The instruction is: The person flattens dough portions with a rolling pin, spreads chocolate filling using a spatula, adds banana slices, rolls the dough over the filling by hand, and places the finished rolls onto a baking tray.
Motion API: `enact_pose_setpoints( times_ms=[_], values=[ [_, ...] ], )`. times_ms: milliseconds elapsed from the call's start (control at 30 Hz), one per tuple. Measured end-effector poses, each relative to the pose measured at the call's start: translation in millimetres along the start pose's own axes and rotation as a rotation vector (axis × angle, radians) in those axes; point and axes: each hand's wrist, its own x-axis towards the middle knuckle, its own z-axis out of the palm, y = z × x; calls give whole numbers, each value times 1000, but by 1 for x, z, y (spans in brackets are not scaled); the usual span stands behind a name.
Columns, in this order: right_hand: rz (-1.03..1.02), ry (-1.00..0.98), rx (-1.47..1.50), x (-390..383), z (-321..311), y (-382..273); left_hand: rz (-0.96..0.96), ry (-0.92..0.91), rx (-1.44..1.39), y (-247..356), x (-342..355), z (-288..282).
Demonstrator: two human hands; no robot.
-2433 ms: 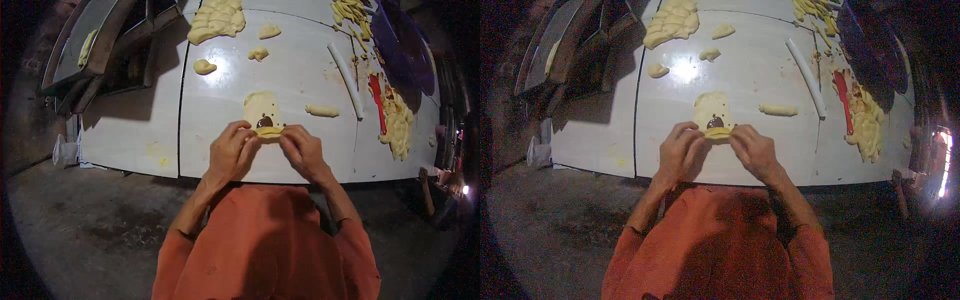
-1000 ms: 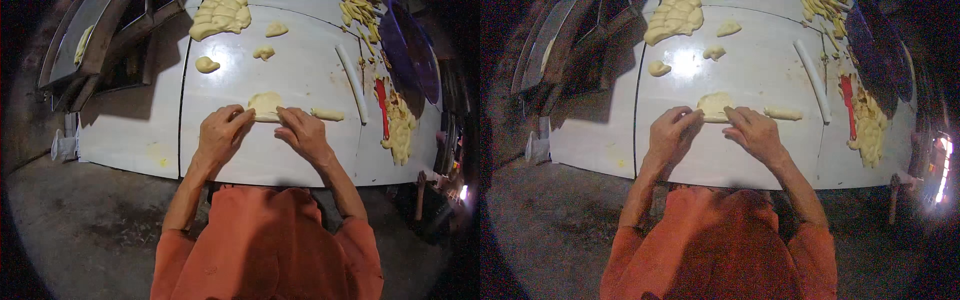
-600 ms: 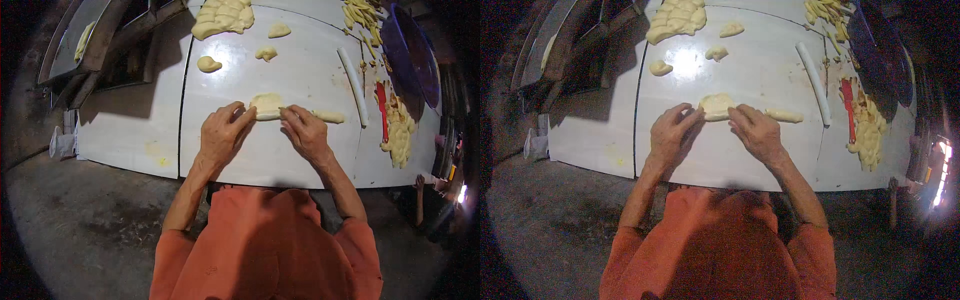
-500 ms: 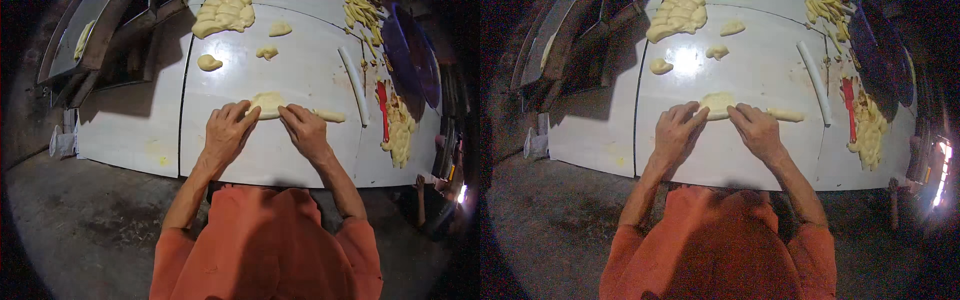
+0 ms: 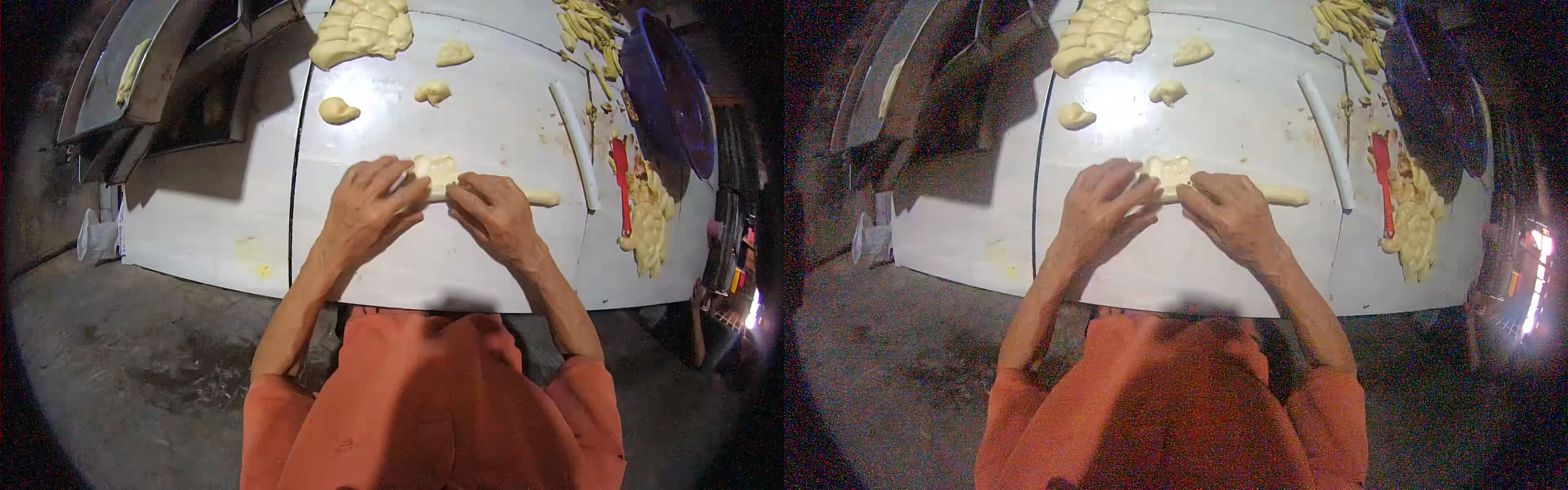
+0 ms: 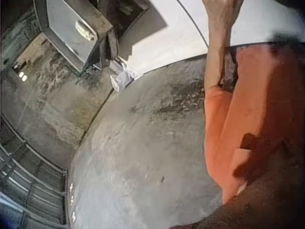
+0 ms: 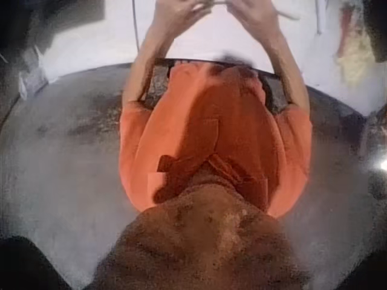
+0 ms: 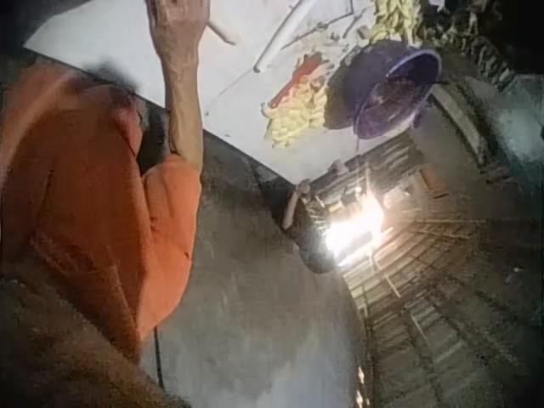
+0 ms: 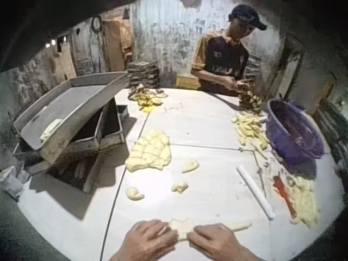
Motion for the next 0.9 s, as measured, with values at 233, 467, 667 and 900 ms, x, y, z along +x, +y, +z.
enact_pose_setpoints(
  times_ms=[233,467,667,900],
  values=[
    [103,61,-66,8,2,11,-223,33,10,7,6,4],
    [118,18,-175,22,2,12,-282,62,79,7,17,8],
    [57,15,-152,24,5,19,-247,-30,176,1,22,14],
    [85,11,-6,36,-10,22,-281,1,110,-6,30,4]
  ],
)
